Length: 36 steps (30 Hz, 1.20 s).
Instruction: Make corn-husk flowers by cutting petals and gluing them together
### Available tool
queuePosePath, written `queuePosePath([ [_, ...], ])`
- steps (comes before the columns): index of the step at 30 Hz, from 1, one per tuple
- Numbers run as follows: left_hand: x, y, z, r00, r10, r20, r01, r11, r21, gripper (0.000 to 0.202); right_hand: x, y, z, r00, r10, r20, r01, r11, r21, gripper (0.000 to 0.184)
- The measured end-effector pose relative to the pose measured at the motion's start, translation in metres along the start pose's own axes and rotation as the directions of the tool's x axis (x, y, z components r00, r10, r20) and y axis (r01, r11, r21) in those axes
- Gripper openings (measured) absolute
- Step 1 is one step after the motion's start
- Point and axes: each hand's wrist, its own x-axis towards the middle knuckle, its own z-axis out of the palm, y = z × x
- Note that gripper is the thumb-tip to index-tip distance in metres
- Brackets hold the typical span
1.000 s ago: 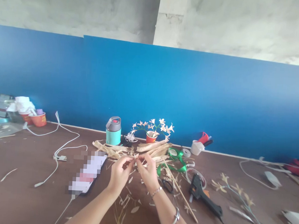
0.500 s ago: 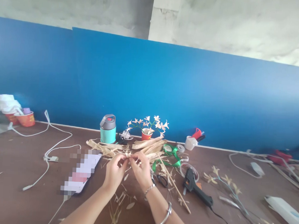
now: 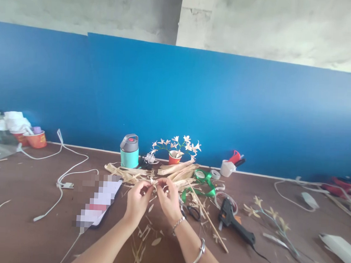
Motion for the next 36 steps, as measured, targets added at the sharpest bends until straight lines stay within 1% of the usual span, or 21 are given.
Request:
queuePosePath([
  [3, 0.000, 0.003, 0.000, 1.000, -0.004, 0.004, 0.004, 1.000, -0.005, 0.013, 0.001, -0.002, -0.002, 0.998, 0.057, 0.011, -0.058, 0.996, 0.068, 0.015],
  [7, -0.001, 0.004, 0.000, 1.000, 0.015, 0.003, -0.015, 1.000, -0.015, 0.013, 0.001, -0.006, -0.003, 0.996, 0.080, 0.039, -0.084, 0.991, 0.104, 0.021],
  [10, -0.002, 0.004, 0.001, 1.000, 0.017, 0.024, -0.016, 1.000, -0.019, 0.015, 0.000, -0.008, -0.003, 0.994, 0.098, 0.041, -0.102, 0.987, 0.124, 0.018],
  [13, -0.002, 0.004, 0.001, 0.998, -0.034, 0.058, 0.035, 0.999, -0.018, 0.014, 0.001, -0.006, -0.002, 0.992, 0.120, 0.031, -0.123, 0.983, 0.133, 0.014],
  [16, -0.003, 0.004, 0.002, 0.994, -0.083, 0.067, 0.087, 0.995, -0.052, 0.013, 0.003, -0.005, -0.002, 0.991, 0.132, 0.014, -0.133, 0.981, 0.141, 0.012],
  [18, -0.003, 0.004, 0.003, 0.993, -0.095, 0.069, 0.102, 0.990, -0.096, 0.013, 0.005, -0.004, -0.003, 0.991, 0.133, 0.003, -0.132, 0.980, 0.151, 0.013],
  [21, -0.003, 0.005, 0.005, 0.986, -0.132, 0.104, 0.150, 0.971, -0.186, 0.015, 0.006, -0.003, -0.004, 0.989, 0.147, 0.002, -0.145, 0.975, 0.168, 0.013],
  [25, -0.003, 0.006, 0.005, 0.963, -0.210, 0.168, 0.252, 0.921, -0.297, 0.025, 0.007, 0.001, -0.004, 0.985, 0.170, -0.008, -0.165, 0.963, 0.213, 0.014],
  [27, -0.003, 0.007, 0.005, 0.956, -0.225, 0.187, 0.276, 0.904, -0.325, 0.028, 0.007, 0.003, -0.004, 0.984, 0.177, -0.011, -0.169, 0.956, 0.239, 0.015],
  [29, -0.002, 0.007, 0.004, 0.955, -0.220, 0.198, 0.275, 0.906, -0.322, 0.027, 0.008, 0.004, -0.005, 0.983, 0.185, -0.005, -0.178, 0.950, 0.256, 0.016],
  [32, -0.002, 0.006, 0.004, 0.956, -0.209, 0.205, 0.260, 0.927, -0.269, 0.023, 0.008, 0.003, -0.005, 0.983, 0.184, 0.005, -0.179, 0.949, 0.261, 0.017],
  [36, -0.001, 0.004, 0.005, 0.953, -0.232, 0.197, 0.279, 0.924, -0.262, 0.021, 0.006, -0.001, -0.007, 0.987, 0.164, -0.006, -0.158, 0.963, 0.217, 0.025],
])
